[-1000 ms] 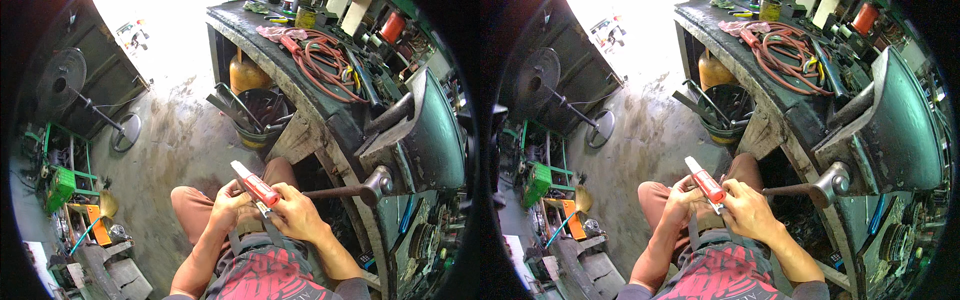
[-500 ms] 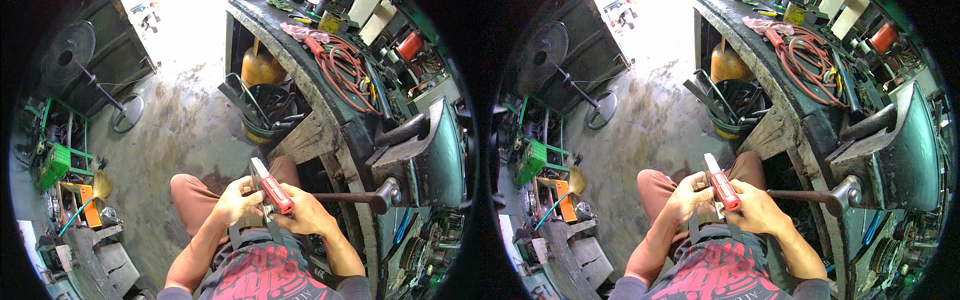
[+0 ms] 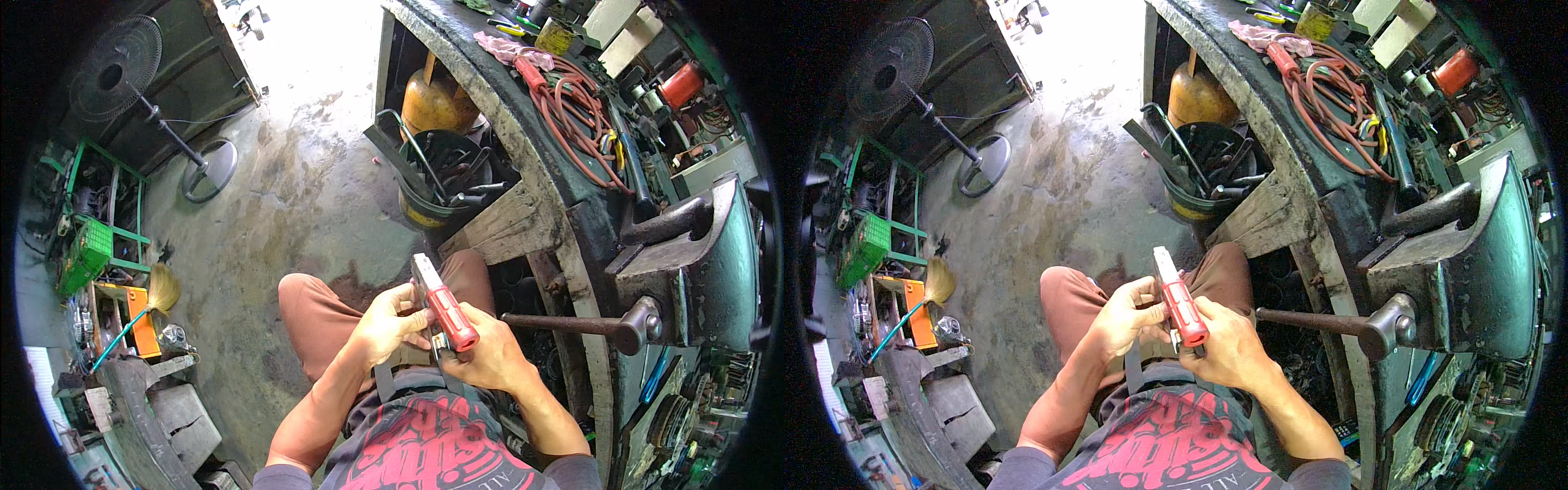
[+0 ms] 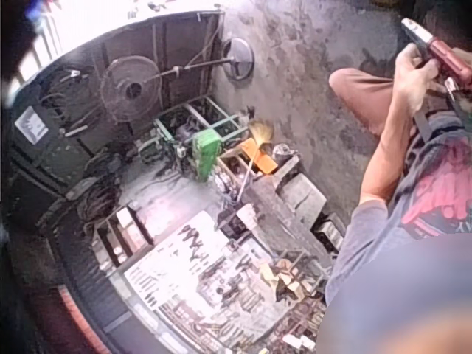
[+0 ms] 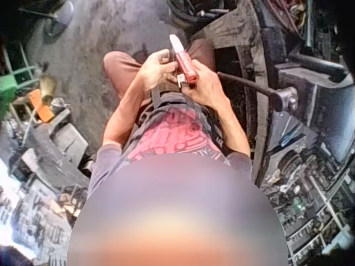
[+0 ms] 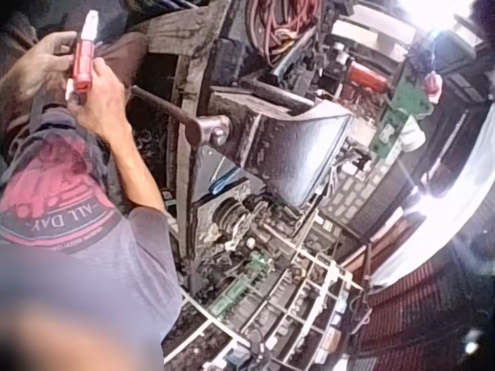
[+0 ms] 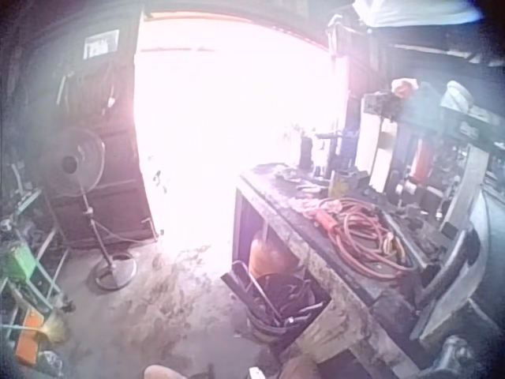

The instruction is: The person retrieves a red wire crimper and a screwdriver, then sits and uses the screwdriver to adjust the crimper's internal mechanism. The person wipes the tool with a cloth and continues to manipulate the crimper and a red cable, appearing to test or adjust the crimping action.

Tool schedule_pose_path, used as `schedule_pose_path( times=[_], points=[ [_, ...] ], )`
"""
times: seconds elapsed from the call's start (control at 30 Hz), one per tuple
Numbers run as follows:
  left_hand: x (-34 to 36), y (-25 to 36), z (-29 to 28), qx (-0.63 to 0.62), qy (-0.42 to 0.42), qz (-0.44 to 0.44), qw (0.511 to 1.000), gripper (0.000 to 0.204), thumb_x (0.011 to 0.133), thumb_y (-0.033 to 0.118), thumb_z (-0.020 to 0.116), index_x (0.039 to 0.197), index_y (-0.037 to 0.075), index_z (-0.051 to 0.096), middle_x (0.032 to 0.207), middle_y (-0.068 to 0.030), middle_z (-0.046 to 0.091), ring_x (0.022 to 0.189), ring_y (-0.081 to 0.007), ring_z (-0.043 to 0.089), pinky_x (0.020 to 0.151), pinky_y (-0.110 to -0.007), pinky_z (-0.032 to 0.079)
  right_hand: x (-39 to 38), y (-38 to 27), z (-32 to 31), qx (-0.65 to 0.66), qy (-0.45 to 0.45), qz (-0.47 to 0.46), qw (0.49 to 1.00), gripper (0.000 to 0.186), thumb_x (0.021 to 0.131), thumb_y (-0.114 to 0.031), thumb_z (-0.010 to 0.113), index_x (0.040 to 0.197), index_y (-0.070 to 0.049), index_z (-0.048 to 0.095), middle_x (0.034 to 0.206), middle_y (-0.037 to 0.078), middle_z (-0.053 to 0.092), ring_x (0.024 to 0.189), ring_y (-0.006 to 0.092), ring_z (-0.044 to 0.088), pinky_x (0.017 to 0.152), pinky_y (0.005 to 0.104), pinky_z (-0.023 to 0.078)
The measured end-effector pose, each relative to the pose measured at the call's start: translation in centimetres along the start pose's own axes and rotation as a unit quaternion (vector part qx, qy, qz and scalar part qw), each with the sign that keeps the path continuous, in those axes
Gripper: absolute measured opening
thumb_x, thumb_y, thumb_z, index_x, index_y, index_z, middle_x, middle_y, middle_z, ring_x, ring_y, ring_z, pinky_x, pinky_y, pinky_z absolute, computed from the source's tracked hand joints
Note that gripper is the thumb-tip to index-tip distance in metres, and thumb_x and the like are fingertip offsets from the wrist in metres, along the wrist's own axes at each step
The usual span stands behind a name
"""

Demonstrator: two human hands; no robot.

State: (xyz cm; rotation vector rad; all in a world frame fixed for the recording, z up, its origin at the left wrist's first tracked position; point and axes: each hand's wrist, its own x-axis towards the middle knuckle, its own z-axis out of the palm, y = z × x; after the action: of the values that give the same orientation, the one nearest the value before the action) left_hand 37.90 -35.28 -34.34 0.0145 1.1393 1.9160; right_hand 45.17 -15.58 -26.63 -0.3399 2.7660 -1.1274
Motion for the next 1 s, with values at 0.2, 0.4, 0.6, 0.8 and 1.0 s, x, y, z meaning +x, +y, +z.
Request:
schedule_pose_path(
  times=[0.2, 0.4, 0.6, 0.8, 1.0],
  points=[
    [-0.1, -0.3, -0.2, -0.036, -0.005, -0.009, 0.999, 0.031, 0.103, 0.014, 0.069, 0.130, 0.002, 0.061, 0.112, -0.0065, 0.070, 0.092, -0.0151, 0.072, 0.075, -0.032, 0.065, 0.2, 0.4, 1.0, 0.038, 0.047, -0.032, 0.998, 0.056, 0.069, -0.010, 0.082, 0.121, -0.002, 0.063, 0.104, 0.015, 0.065, 0.092, 0.0376, 0.069, 0.079, 0.0443, 0.058],
    [-0.1, -0.9, -0.5, -0.056, -0.028, -0.017, 0.998, 0.031, 0.103, 0.015, 0.069, 0.130, 0.003, 0.061, 0.115, -0.0065, 0.069, 0.092, -0.0148, 0.072, 0.075, -0.031, 0.065, 0.1, 0.6, 1.1, 0.033, 0.056, -0.053, 0.996, 0.062, 0.068, -0.010, 0.083, 0.125, -0.001, 0.062, 0.104, 0.015, 0.066, 0.090, 0.0376, 0.070, 0.078, 0.0439, 0.058],
    [-0.1, -1.2, -0.8, -0.036, -0.037, -0.015, 0.999, 0.034, 0.103, 0.016, 0.070, 0.132, 0.003, 0.060, 0.117, -0.0083, 0.069, 0.098, -0.0157, 0.071, 0.076, -0.032, 0.065, -0.3, 0.4, 1.2, 0.051, 0.044, -0.027, 0.997, 0.061, 0.069, -0.011, 0.083, 0.125, -0.001, 0.062, 0.104, 0.015, 0.065, 0.089, 0.0380, 0.070, 0.076, 0.0434, 0.058],
    [-0.1, -1.2, -0.6, -0.032, -0.028, -0.010, 0.999, 0.037, 0.102, 0.018, 0.071, 0.133, 0.002, 0.061, 0.110, -0.0072, 0.068, 0.090, -0.0147, 0.070, 0.074, -0.030, 0.064, -0.5, 0.0, 1.0, 0.051, 0.029, 0.000, 0.998, 0.057, 0.070, -0.011, 0.083, 0.123, -0.001, 0.064, 0.106, 0.015, 0.064, 0.088, 0.0381, 0.069, 0.074, 0.0438, 0.058],
    [-0.3, -1.5, -0.4, -0.038, -0.014, -0.017, 0.999, 0.037, 0.101, 0.018, 0.072, 0.133, 0.002, 0.062, 0.106, -0.0070, 0.069, 0.085, -0.0134, 0.069, 0.072, -0.030, 0.064, -0.7, 0.3, 1.2, 0.013, 0.023, -0.018, 0.999, 0.049, 0.071, -0.012, 0.081, 0.116, -0.001, 0.065, 0.105, 0.016, 0.064, 0.087, 0.0389, 0.069, 0.073, 0.0448, 0.059]
  ],
)
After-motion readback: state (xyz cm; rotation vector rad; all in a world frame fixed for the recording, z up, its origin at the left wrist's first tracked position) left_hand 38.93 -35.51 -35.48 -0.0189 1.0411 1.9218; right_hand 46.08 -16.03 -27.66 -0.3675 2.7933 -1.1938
